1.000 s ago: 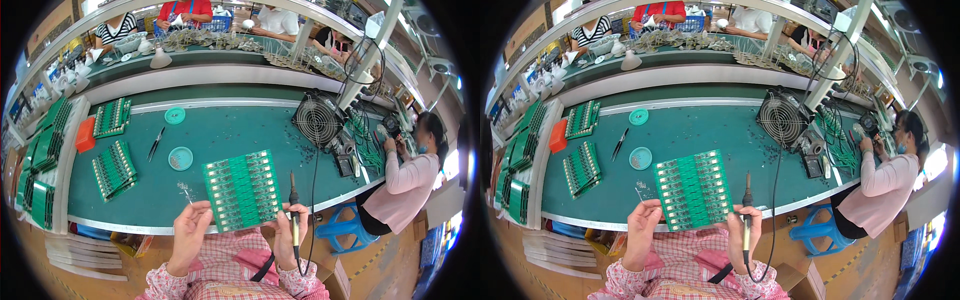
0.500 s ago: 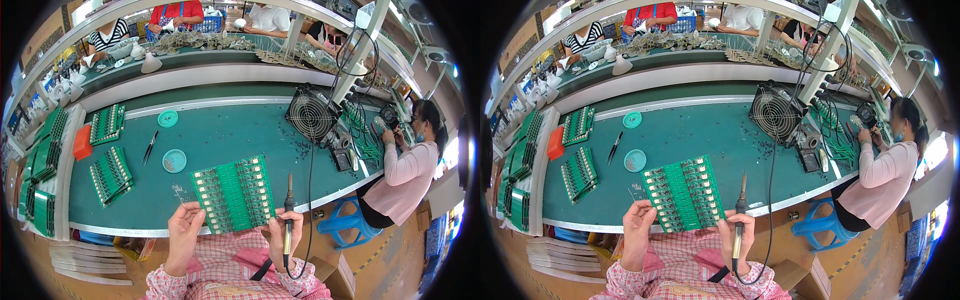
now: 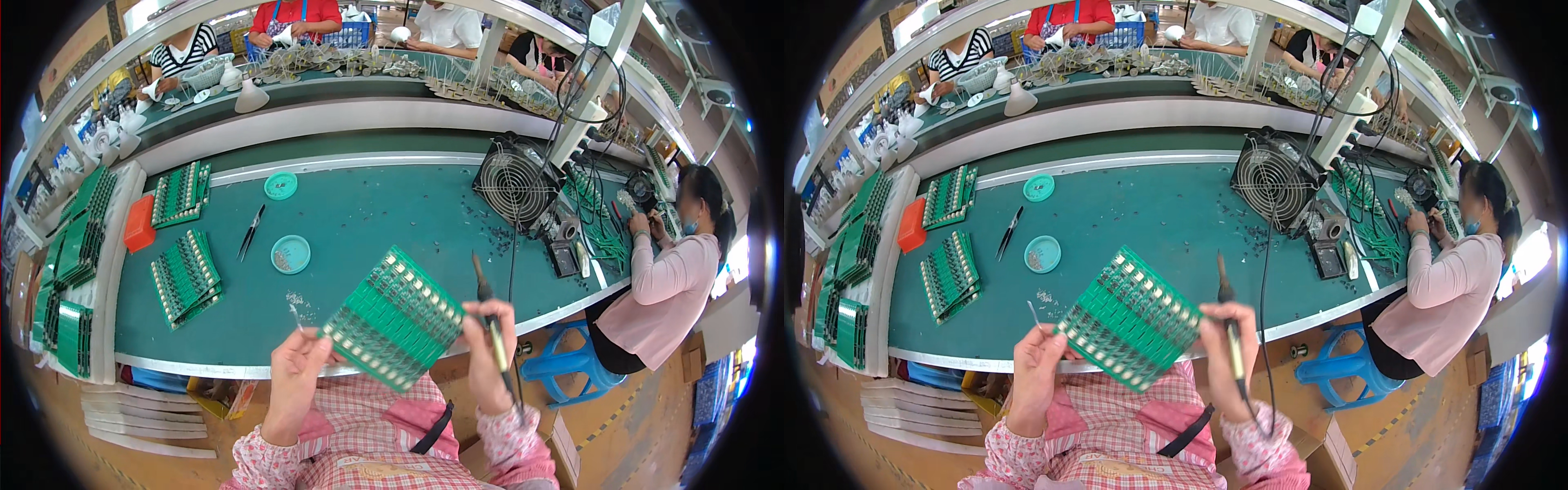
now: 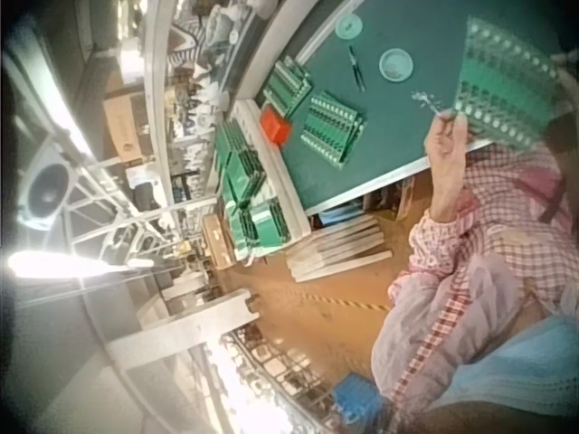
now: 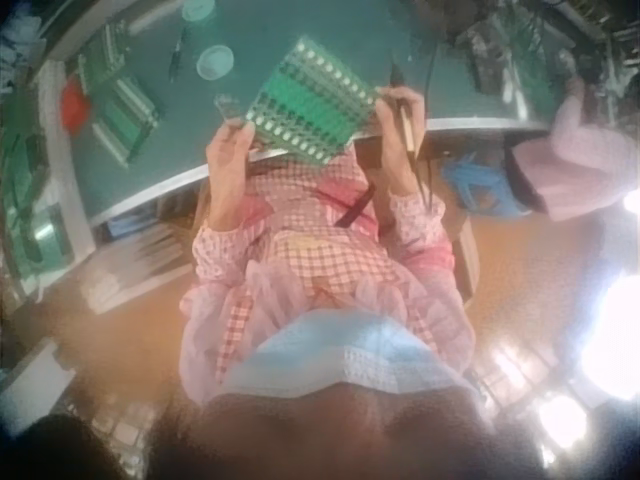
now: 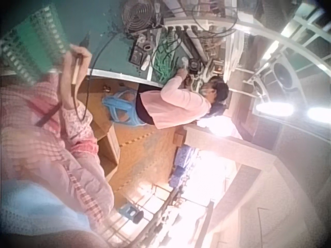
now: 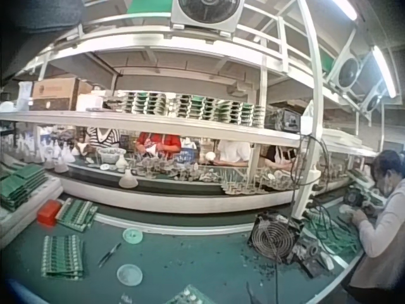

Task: The person picks up circuit board panels from a stack and solders electronic components onto them using a soldering iron and solder wire.

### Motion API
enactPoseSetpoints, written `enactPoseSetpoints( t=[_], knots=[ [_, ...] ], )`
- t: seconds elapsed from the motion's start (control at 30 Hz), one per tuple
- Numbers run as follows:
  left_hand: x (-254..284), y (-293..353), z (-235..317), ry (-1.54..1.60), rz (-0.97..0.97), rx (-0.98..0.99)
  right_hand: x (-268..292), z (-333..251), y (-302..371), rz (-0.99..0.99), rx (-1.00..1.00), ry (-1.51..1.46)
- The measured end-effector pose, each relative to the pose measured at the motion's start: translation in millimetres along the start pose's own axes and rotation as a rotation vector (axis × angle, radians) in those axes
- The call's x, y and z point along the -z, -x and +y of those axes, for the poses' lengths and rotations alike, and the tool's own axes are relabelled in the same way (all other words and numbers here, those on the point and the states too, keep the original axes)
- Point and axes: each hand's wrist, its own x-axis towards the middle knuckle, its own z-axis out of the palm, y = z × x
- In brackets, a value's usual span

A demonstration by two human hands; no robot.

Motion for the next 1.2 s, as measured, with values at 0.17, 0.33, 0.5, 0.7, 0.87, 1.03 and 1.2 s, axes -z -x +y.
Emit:
enactPoseSetpoints(
  t=[0.17, 0.33, 0.5, 0.7, 0.87, 1.03, 1.2],
  knots=[
    [-7.7, 33.2, -11.6, -0.058, -0.274, 0.176, -7.8, -8.8, -84.9, -0.449, 0.132, 0.324],
    [-34.3, 42.3, -40.2, 0.063, -0.464, 0.408, -51.3, -9.2, -116.6, -0.798, 0.247, 0.499],
    [-60.9, 50.1, -77.6, 0.240, -0.333, 0.491, -75.3, -19.4, -99.5, -0.703, 0.653, 0.621],
    [-81.0, 36.6, -54.0, -0.494, -0.785, -0.214, -10.4, -39.8, -47.5, -0.418, 0.599, 1.090],
    [-39.1, -1.9, -9.8, -1.100, -0.328, -0.683, 13.6, -10.9, -3.7, -0.348, 0.457, 1.281],
    [-15.2, 1.2, -19.8, -1.268, -0.346, -0.716, 14.5, 6.5, -21.8, -0.505, 0.505, 0.990],
    [-38.6, 16.1, -27.2, -1.321, -0.321, -0.754, 3.8, 10.6, -61.7, -0.749, 0.517, 0.695]
  ],
)
